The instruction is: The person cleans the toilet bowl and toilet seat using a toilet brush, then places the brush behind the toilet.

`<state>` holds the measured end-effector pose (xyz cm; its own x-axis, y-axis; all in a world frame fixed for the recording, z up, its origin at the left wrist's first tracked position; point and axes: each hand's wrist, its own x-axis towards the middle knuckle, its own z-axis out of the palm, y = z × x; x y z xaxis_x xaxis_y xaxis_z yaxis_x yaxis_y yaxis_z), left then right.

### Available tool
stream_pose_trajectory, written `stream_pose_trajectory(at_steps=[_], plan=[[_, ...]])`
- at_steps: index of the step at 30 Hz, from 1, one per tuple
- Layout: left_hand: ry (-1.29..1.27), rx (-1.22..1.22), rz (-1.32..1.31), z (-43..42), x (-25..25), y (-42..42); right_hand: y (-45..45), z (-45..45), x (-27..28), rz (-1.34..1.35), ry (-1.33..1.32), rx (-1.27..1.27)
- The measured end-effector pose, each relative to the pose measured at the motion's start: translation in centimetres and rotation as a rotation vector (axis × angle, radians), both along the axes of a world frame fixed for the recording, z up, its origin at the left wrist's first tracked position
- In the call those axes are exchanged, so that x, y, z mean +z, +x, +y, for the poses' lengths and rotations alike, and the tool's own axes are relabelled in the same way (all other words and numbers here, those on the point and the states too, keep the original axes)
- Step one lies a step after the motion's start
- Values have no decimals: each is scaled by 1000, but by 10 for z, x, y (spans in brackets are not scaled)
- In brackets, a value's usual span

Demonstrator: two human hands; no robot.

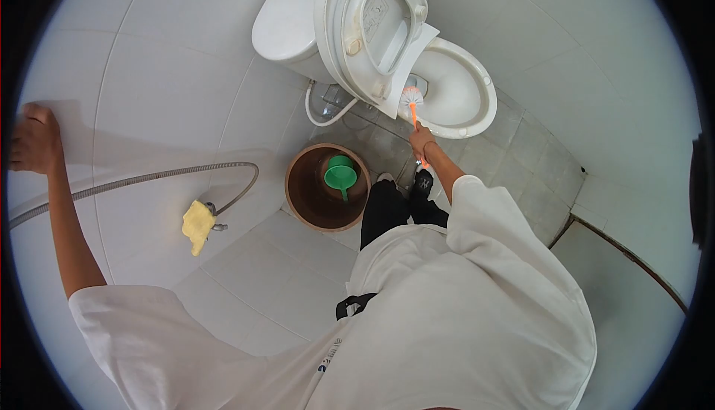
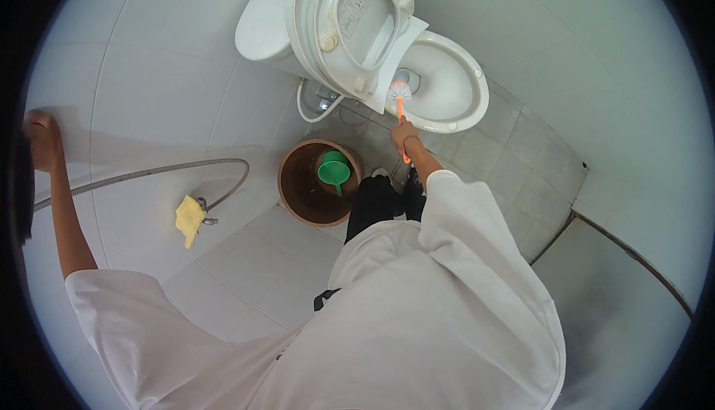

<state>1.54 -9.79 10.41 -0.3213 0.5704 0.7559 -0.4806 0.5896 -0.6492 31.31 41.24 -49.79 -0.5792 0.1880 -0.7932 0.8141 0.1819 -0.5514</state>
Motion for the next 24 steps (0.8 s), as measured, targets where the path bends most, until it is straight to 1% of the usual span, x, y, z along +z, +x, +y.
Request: stream_pose_trajectory(at_steps=[1,3,4,5,6,9,12,14,16,18,21,23,24], plan=[[0,2,-8,-1,0,-2,11,1,14,29,93,87],[17,4,-29,-4,0,-5,54,7,-4,202,350,262],[24,9,-38,-6,0,-7,85,14,-32,352,511,351],[38,21,-49,-10,0,-6,101,21,-12,218,533,416],[50,28,-66,-12,0,-6,112,27,19,82,553,480],[70,45,-95,-15,2,-8,132,44,46,42,594,585],[29,13,-61,-10,6,-8,131,38,35,113,558,678],[-23,-11,-33,2,11,-2,116,24,21,150,597,651],[-46,-27,-34,7,12,-4,112,11,18,149,619,635],[-46,-33,-48,6,8,-6,114,9,24,116,635,643],[-33,-26,-83,-8,10,-5,120,22,44,53,657,723],[-18,-37,-114,-14,13,-11,126,30,37,52,684,765],[-17,-43,-118,-9,13,-9,121,33,46,41,691,789]])
